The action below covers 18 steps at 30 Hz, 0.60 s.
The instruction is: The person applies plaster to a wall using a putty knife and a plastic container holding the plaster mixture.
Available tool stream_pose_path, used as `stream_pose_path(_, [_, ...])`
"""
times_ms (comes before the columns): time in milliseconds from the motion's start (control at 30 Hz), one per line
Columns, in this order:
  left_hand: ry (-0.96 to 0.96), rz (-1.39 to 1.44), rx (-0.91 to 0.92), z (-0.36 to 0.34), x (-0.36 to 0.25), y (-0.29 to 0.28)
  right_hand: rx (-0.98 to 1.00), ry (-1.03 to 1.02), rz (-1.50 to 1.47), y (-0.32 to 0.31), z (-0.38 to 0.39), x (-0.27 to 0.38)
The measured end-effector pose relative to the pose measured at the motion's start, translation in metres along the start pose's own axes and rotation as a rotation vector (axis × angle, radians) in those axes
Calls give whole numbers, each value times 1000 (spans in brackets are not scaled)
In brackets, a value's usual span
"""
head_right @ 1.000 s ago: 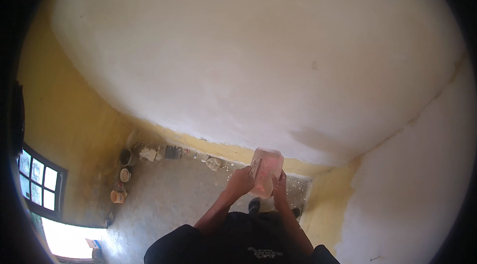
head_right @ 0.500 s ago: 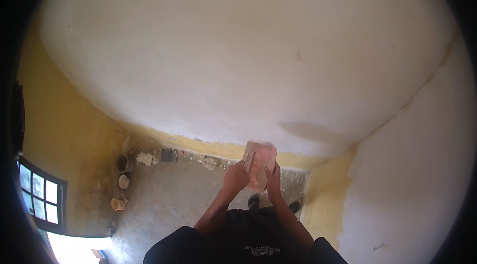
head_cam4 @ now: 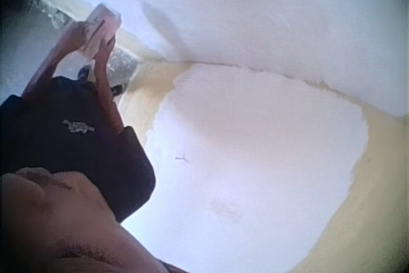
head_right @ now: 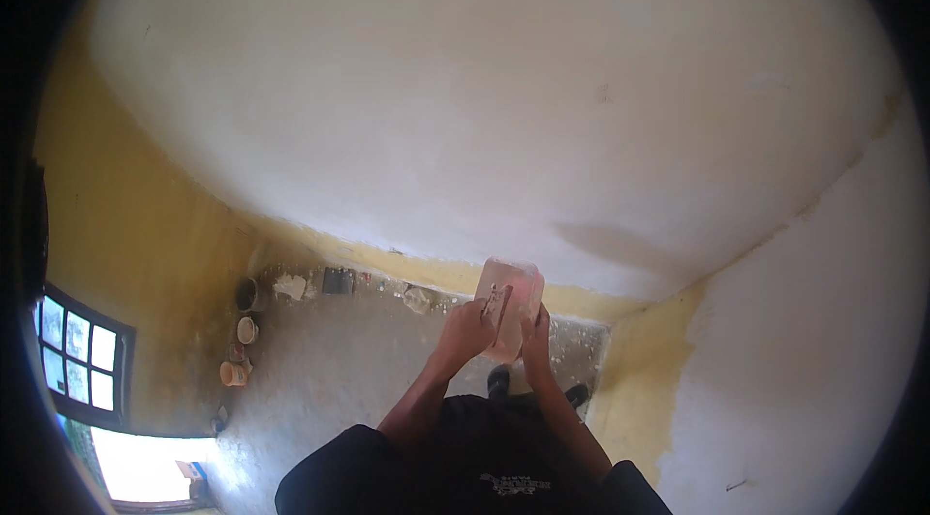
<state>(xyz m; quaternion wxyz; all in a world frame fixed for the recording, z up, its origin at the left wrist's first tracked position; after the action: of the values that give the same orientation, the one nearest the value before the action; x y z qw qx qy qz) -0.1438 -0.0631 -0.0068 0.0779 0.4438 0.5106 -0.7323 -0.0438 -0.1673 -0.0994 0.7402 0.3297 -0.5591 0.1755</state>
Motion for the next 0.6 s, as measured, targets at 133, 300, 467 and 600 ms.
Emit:
stream_pose_path(133, [34, 77, 69, -1, 2, -8, -4, 42, -72, -4, -3, -2])
stream_pose_path(300, [12, 142, -110, 6, -4, -31, 137, 35, -282, 5, 4, 16])
stream_pose_path(467, [23, -25, -55, 8, -10, -21, 127, 38, -302, 4, -1, 8])
stream_pose_path(600, [4, 1, 21, 16, -15, -11, 114, 79, -286, 12, -2, 14])
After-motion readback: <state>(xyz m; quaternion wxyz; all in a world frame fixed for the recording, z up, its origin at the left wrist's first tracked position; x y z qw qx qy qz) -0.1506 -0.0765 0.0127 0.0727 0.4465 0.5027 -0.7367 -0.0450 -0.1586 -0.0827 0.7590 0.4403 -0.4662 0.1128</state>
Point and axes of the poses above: each hand's wrist, its own z-axis away from the middle knuckle, its own y-axis out of the palm, x = y × z, the point moved 2 cm from there along -z, towards the middle knuckle, and after that the axes turned 5 degrees about -y, right-handed, at the moved point
